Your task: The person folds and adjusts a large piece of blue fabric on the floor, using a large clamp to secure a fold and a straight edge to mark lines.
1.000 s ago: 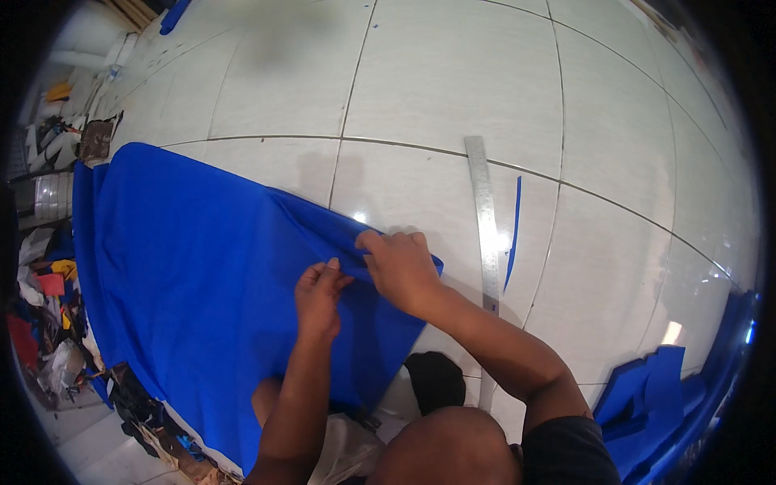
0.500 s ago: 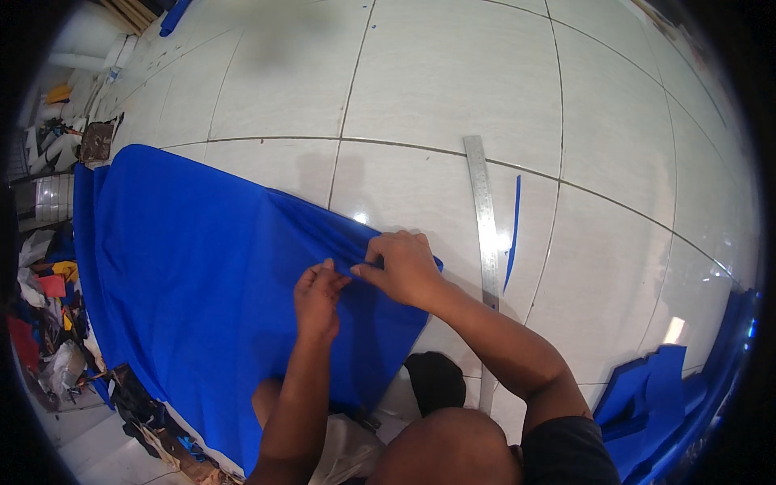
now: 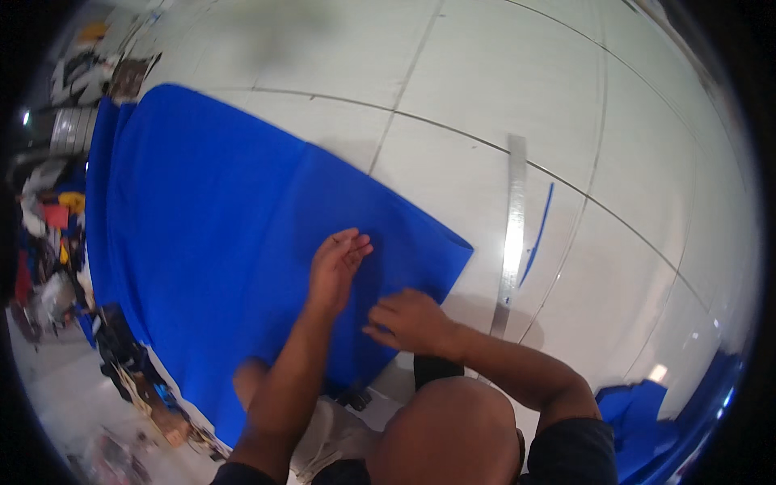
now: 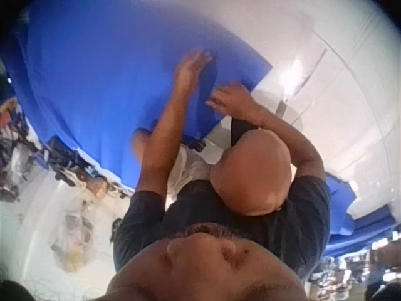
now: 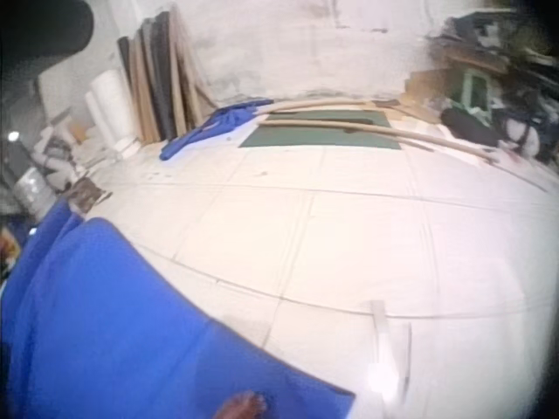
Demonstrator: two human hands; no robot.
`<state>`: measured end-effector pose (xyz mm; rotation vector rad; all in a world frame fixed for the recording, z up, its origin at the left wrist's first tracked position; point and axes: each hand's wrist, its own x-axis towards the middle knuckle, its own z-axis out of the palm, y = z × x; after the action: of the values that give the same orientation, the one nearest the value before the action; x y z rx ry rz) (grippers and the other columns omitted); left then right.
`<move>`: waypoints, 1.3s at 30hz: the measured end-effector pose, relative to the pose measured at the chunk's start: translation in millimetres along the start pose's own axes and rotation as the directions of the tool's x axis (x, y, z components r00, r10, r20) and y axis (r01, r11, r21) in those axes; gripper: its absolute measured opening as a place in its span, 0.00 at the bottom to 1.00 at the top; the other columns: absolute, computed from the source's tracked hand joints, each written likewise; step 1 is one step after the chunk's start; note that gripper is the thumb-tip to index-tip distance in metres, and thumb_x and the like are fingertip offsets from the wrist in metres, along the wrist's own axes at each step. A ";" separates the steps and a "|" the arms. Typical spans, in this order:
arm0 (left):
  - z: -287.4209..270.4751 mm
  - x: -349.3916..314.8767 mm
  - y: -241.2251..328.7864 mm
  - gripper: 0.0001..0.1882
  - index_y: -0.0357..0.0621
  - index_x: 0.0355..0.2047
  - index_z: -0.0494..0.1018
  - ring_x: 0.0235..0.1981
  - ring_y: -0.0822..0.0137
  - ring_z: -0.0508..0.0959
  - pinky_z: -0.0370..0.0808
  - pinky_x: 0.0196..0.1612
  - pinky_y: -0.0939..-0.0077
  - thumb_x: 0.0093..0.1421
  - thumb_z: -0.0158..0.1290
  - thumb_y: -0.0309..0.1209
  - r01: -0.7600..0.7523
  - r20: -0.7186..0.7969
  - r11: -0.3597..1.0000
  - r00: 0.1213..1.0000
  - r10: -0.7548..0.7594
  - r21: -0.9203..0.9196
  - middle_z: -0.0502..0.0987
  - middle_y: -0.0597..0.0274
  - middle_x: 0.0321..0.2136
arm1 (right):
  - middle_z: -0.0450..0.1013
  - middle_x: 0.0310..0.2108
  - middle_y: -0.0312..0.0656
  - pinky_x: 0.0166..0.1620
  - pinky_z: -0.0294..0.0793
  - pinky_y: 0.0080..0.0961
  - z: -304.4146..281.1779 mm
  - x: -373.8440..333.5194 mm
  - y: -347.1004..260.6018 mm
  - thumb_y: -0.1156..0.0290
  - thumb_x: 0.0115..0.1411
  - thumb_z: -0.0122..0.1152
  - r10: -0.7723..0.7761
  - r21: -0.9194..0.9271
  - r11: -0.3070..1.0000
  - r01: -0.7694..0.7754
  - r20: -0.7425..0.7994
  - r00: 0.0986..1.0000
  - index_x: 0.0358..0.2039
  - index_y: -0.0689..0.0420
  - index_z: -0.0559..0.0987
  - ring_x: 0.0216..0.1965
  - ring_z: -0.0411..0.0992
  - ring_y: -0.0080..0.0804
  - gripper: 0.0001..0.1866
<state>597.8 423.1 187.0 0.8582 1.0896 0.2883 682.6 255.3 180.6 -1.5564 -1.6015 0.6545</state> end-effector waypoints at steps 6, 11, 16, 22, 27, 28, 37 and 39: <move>-161.0 -52.9 55.2 0.12 0.39 0.45 0.74 0.41 0.71 0.77 0.73 0.47 0.75 0.63 0.54 0.30 -0.246 0.110 0.687 0.965 0.236 0.684 0.78 0.62 0.38 | 0.73 0.25 0.40 0.33 0.73 0.34 38.2 -11.6 -23.2 0.59 0.57 0.63 0.157 0.138 0.970 -0.201 0.279 0.947 0.28 0.52 0.75 0.28 0.74 0.39 0.11; -412.2 -194.4 56.5 0.15 0.39 0.46 0.74 0.39 0.64 0.80 0.76 0.43 0.71 0.59 0.56 0.30 0.073 -0.229 0.452 0.926 0.300 0.889 0.80 0.54 0.38 | 0.75 0.24 0.42 0.35 0.73 0.38 58.2 27.5 -57.2 0.53 0.58 0.61 0.236 -0.055 0.962 -0.267 0.659 0.714 0.29 0.53 0.78 0.28 0.75 0.43 0.16; -538.8 -317.3 -29.7 0.19 0.39 0.45 0.73 0.46 0.55 0.78 0.75 0.47 0.64 0.55 0.59 0.33 0.372 -0.485 0.403 0.844 0.228 0.836 0.77 0.47 0.44 | 0.76 0.24 0.44 0.37 0.73 0.39 103.3 21.9 -85.2 0.44 0.58 0.59 0.231 -0.209 0.973 -0.100 0.886 0.402 0.26 0.55 0.79 0.29 0.75 0.45 0.24; -636.6 -342.3 -125.5 0.28 0.45 0.54 0.68 0.58 0.50 0.67 0.66 0.58 0.59 0.51 0.60 0.31 0.336 -0.537 0.448 0.703 0.466 0.828 0.69 0.45 0.55 | 0.75 0.21 0.42 0.28 0.74 0.27 78.8 20.9 -96.4 0.45 0.59 0.60 0.730 -0.490 0.602 -0.631 0.657 0.186 0.28 0.60 0.79 0.23 0.74 0.29 0.26; -695.9 -299.1 -116.2 0.30 0.46 0.55 0.68 0.59 0.49 0.66 0.64 0.60 0.59 0.50 0.60 0.30 0.208 -0.411 0.375 0.668 0.620 0.903 0.69 0.48 0.53 | 0.74 0.20 0.40 0.26 0.73 0.25 34.2 -1.4 -119.3 0.49 0.61 0.59 0.762 -0.425 0.648 -0.632 0.369 0.533 0.26 0.61 0.78 0.21 0.73 0.25 0.24; -704.9 -285.0 -116.5 0.30 0.46 0.55 0.68 0.58 0.48 0.67 0.64 0.60 0.59 0.50 0.60 0.30 0.171 -0.412 0.450 0.750 0.517 0.877 0.70 0.49 0.53 | 0.74 0.20 0.40 0.26 0.72 0.25 16.2 -8.2 -128.0 0.50 0.61 0.59 0.745 -0.435 0.664 -0.608 0.317 0.586 0.26 0.61 0.78 0.21 0.72 0.24 0.23; -715.6 -290.5 -126.1 0.25 0.45 0.52 0.70 0.52 0.50 0.69 0.62 0.59 0.58 0.55 0.59 0.37 0.189 -0.345 0.350 0.817 0.462 0.917 0.71 0.53 0.47 | 0.77 0.36 0.43 0.29 0.74 0.21 127.3 -41.9 -163.3 0.47 0.61 0.59 0.769 -0.382 0.268 -0.884 0.637 -0.042 0.48 0.60 0.73 0.35 0.78 0.28 0.28; -713.4 -282.9 -124.7 0.25 0.45 0.52 0.69 0.52 0.49 0.69 0.61 0.59 0.56 0.56 0.59 0.39 0.190 -0.333 0.311 0.789 0.516 0.931 0.70 0.53 0.47 | 0.76 0.41 0.43 0.34 0.75 0.23 172.6 -64.5 -163.6 0.45 0.61 0.58 0.772 -0.291 0.176 -0.940 0.634 -0.052 0.52 0.59 0.69 0.41 0.77 0.29 0.31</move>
<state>-174.3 505.6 146.7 2.1180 1.8168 0.0386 443.6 201.4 206.4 -2.1921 -0.4937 2.3303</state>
